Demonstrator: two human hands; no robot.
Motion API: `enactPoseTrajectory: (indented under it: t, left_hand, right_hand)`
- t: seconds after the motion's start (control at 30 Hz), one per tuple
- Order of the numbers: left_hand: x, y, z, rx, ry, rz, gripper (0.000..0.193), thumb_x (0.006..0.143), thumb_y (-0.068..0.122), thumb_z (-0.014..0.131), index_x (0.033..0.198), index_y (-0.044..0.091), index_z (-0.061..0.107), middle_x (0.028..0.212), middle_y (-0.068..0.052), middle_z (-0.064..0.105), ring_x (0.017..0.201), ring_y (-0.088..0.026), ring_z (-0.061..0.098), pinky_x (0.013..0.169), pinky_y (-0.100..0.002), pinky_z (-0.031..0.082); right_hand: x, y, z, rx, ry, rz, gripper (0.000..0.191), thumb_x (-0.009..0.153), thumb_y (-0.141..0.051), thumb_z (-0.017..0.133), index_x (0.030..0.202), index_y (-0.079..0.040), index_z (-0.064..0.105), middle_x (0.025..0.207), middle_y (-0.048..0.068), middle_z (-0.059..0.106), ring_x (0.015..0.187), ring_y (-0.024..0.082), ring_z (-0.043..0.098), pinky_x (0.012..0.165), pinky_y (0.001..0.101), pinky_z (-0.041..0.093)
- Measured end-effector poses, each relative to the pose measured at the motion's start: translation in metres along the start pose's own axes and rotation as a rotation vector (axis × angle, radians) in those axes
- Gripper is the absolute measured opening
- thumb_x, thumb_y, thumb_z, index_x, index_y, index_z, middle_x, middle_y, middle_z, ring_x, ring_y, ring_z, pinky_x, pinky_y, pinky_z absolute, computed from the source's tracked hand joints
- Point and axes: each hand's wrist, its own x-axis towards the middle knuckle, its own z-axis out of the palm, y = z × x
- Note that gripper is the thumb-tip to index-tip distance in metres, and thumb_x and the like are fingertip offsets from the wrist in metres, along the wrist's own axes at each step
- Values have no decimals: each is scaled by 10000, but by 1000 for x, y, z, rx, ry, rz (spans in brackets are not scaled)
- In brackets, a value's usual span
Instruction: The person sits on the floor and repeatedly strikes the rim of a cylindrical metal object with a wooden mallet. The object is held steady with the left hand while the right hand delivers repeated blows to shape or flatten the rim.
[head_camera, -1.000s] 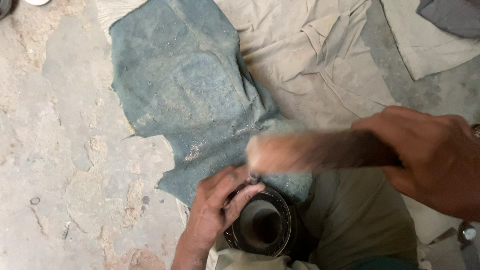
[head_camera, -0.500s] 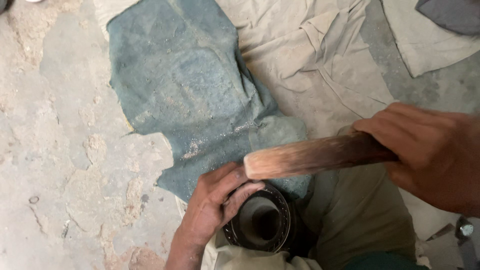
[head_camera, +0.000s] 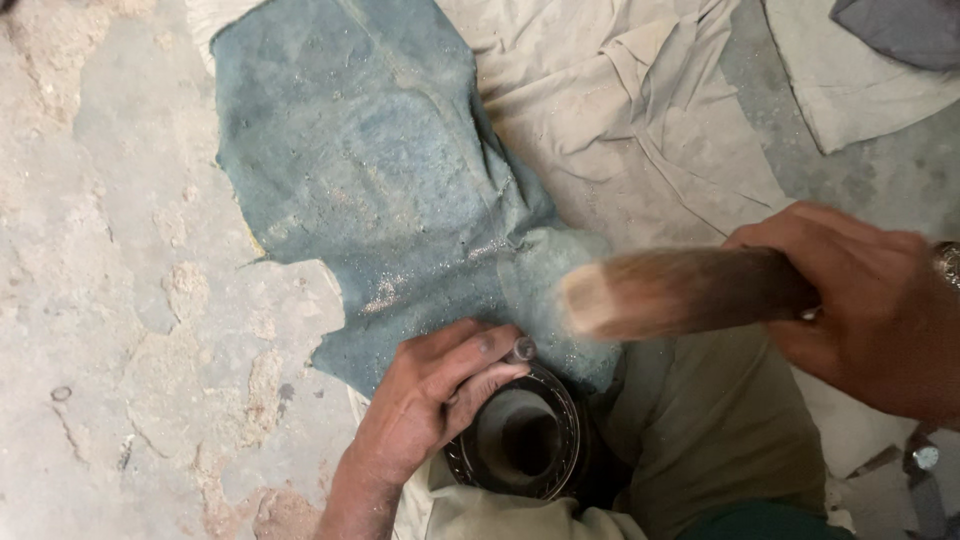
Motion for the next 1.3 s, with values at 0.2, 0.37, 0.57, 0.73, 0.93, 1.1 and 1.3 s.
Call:
enactPoseTrajectory:
  t: [0.2,0.37,0.57,0.73,0.93,1.1,1.3]
  left_hand:
    - [2,1,0,-14,8,23,241,942,199,721,1157,91,707,952,-69,729,778,-231,731,633,-360,581]
    - [3,2,-3,2,-43,-17,227,927,196,734,1126,89,708,922,-75,736,755,-264,727,637,-387,569]
    - [7,6,-5,5,-27,35,217,943,199,717,1132,95,703,971,-74,755,768,-265,739,635,-367,578]
    - [8,7,-5,23,-30,46,208,945,215,714,1122,106,702,960,-67,748,746,-262,731,618,-368,573]
    - [10,8,-6,35,-59,39,200,949,228,704,1112,113,703,938,-59,741,717,-255,716,603,-377,563]
    - [10,7,-4,46,-87,9,216,947,251,685,1118,121,709,943,-45,751,683,-222,718,572,-359,572]
    - [4,-3,0,51,-29,71,200,966,238,694,1133,128,704,984,-44,760,768,-202,751,656,-333,617]
  right_hand:
    - [-4,3,2,-198,-78,76,495,766,-152,815,1216,-100,616,904,43,694,749,164,703,656,324,567]
    - [-6,4,3,-36,73,-56,477,698,-56,788,1143,-56,618,919,73,699,782,177,744,653,324,585]
    - [-9,10,8,-93,42,14,473,691,-29,809,1132,-62,641,916,71,710,763,184,748,651,336,611]
    - [-12,11,11,-236,34,-53,445,691,-33,799,1107,-71,645,899,72,702,780,213,719,674,371,580]
    - [-12,11,12,-232,47,-59,476,648,-1,795,1100,-41,650,901,100,716,768,229,718,651,372,591]
    - [-16,14,16,-373,19,-93,462,658,-39,829,1083,-66,651,880,99,717,854,257,740,725,407,600]
    - [-17,16,19,-355,-30,-124,509,652,-62,790,1139,-70,638,951,93,717,863,220,736,773,378,606]
